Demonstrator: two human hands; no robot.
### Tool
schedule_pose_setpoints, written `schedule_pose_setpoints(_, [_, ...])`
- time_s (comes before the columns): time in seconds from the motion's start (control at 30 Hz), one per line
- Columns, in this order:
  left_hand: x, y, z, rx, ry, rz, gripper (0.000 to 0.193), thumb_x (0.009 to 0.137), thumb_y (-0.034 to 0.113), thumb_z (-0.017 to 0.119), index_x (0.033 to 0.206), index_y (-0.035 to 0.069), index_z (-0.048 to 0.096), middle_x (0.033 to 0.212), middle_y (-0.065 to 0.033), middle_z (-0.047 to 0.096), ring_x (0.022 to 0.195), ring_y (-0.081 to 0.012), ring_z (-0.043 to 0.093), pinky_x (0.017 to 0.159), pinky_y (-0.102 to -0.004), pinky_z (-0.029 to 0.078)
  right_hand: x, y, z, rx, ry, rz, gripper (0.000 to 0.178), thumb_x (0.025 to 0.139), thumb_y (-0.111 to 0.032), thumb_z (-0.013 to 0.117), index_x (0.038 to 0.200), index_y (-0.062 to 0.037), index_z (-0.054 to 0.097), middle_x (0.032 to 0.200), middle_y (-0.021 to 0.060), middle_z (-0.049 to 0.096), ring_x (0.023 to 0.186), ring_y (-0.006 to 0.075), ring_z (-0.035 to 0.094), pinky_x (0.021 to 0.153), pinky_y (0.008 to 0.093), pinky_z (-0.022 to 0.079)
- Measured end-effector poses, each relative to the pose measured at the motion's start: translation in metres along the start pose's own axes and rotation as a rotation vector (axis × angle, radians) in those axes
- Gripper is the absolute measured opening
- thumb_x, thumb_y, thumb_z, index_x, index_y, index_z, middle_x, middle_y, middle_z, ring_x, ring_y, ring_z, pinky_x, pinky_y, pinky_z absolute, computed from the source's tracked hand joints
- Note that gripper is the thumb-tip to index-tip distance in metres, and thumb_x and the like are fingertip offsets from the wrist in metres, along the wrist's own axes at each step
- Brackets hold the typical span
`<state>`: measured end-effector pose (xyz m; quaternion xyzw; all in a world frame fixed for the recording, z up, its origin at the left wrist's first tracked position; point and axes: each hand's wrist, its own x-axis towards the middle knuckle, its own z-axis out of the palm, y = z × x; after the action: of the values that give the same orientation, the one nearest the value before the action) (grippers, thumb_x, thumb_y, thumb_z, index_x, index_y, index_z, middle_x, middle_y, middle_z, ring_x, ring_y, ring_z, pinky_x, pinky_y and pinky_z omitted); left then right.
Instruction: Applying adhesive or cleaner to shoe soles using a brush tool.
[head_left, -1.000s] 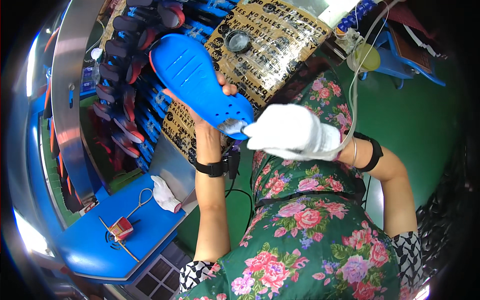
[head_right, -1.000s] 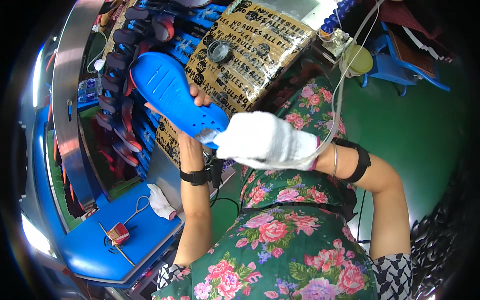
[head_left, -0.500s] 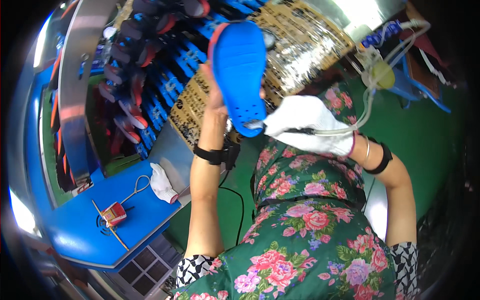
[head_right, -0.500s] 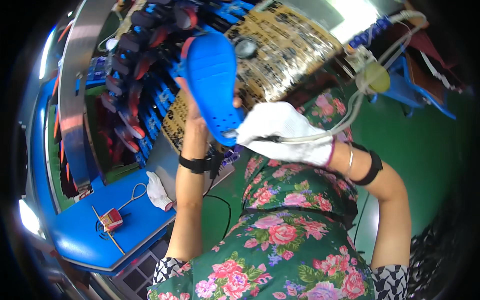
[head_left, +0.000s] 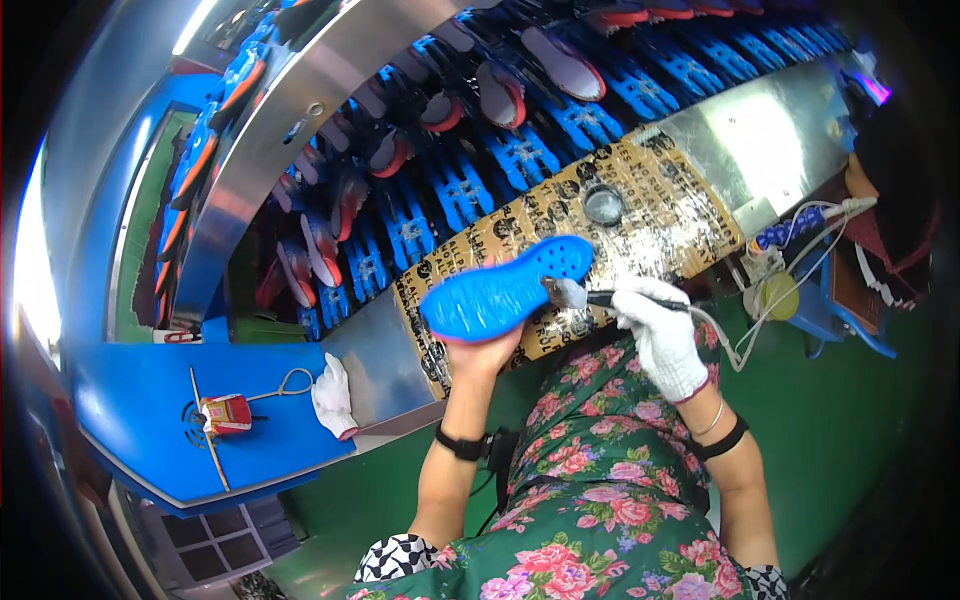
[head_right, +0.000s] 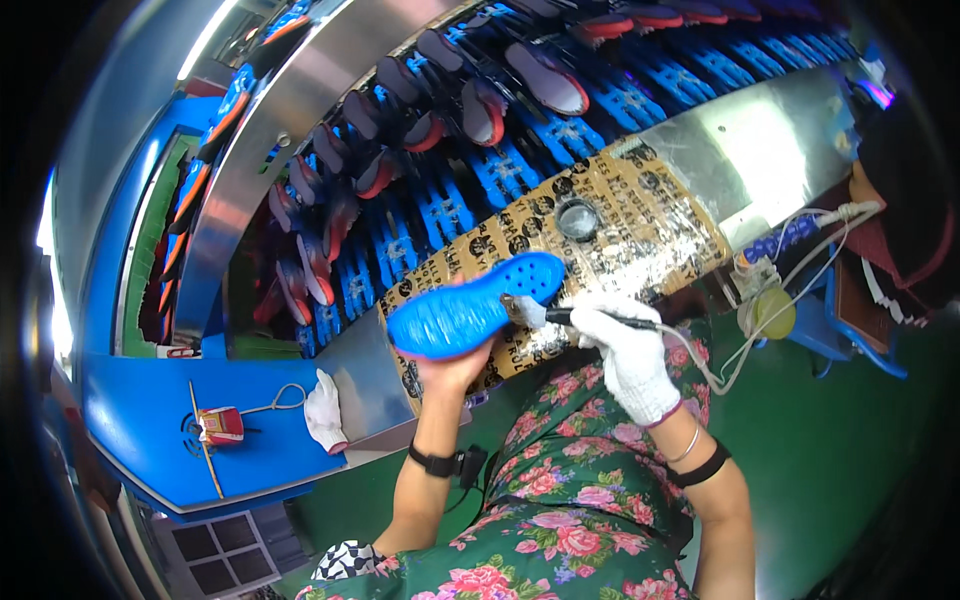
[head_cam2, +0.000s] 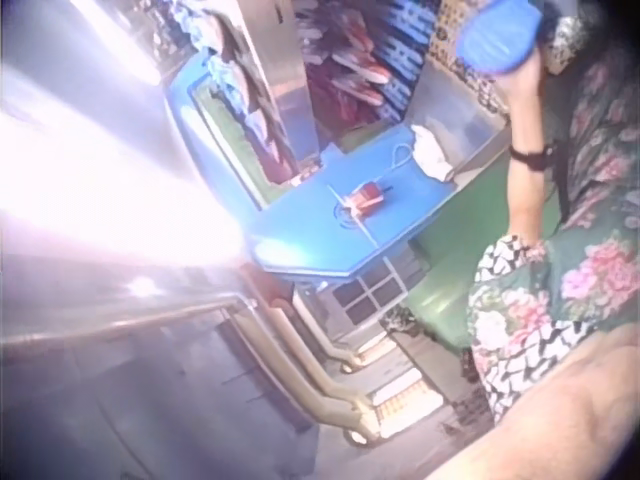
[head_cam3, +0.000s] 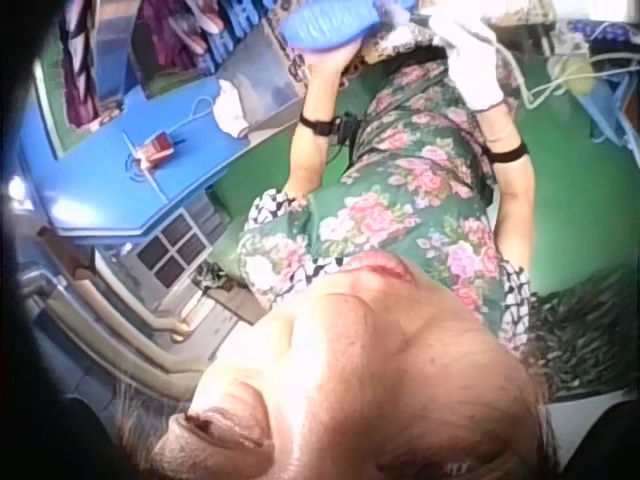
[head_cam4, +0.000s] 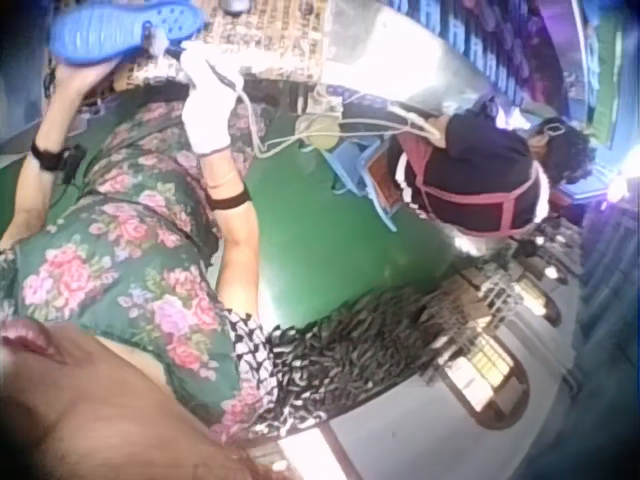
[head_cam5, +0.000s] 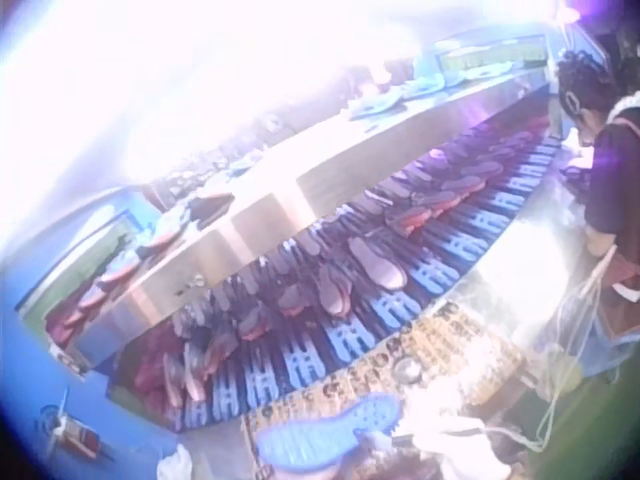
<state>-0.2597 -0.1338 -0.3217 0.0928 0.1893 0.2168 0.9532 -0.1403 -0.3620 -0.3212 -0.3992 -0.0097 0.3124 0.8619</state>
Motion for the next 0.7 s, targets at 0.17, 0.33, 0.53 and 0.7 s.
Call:
schedule_pose_setpoints(0.17, [-0.059,0.001,-0.029,-0.118,-0.124,-0.531,0.083,0.097,0.062,0.045,0.158,0.008,0.03,0.156,-0.0298,0.034,0.134,-0.061,0.039,0.103,-0.0727,0.04,-0.002,0.011,0.006,-0.028,-0.043,0.02,0.019,0.085,0.001,0.072,0.103,0.005,0.074,0.094,0.0119,0.075,0.072,0.0127,0.066,0.064,0.023,0.052])
schedule_pose_setpoints(0.33, [-0.064,-0.038,-0.031,-0.134,-0.226,-0.438,0.084,0.091,0.05,0.055,0.158,0.006,0.028,0.154,-0.0271,0.039,0.14,-0.0524,0.039,0.109,-0.0679,0.038,-0.011,-0.007,0.021,-0.104,-0.153,-0.058,0.021,0.084,0.005,0.072,0.105,0.0033,0.074,0.1,0.0127,0.075,0.08,0.0147,0.069,0.072,0.0256,0.055])
schedule_pose_setpoints(0.53, [-0.049,-0.065,0.001,-0.058,-0.292,-0.527,0.098,0.081,0.066,0.067,0.155,0.01,0.034,0.15,-0.0233,0.046,0.136,-0.0493,0.045,0.107,-0.0735,0.035,-0.022,-0.053,0.046,-0.617,-0.25,-0.56,0.019,0.078,0.002,0.08,0.096,0.0016,0.077,0.099,0.014,0.077,0.089,0.019,0.072,0.083,0.0313,0.056])
schedule_pose_setpoints(0.7, [-0.044,-0.078,0.02,-0.222,-0.251,-0.476,0.106,0.08,0.082,0.057,0.157,0.014,0.029,0.149,-0.0233,0.047,0.128,-0.0488,0.054,0.105,-0.0737,0.039,-0.01,-0.072,0.061,-0.751,-0.318,-0.887,0.02,0.075,-0.001,0.081,0.095,-0.0027,0.077,0.095,0.0129,0.077,0.084,0.022,0.073,0.075,0.0331,0.057])
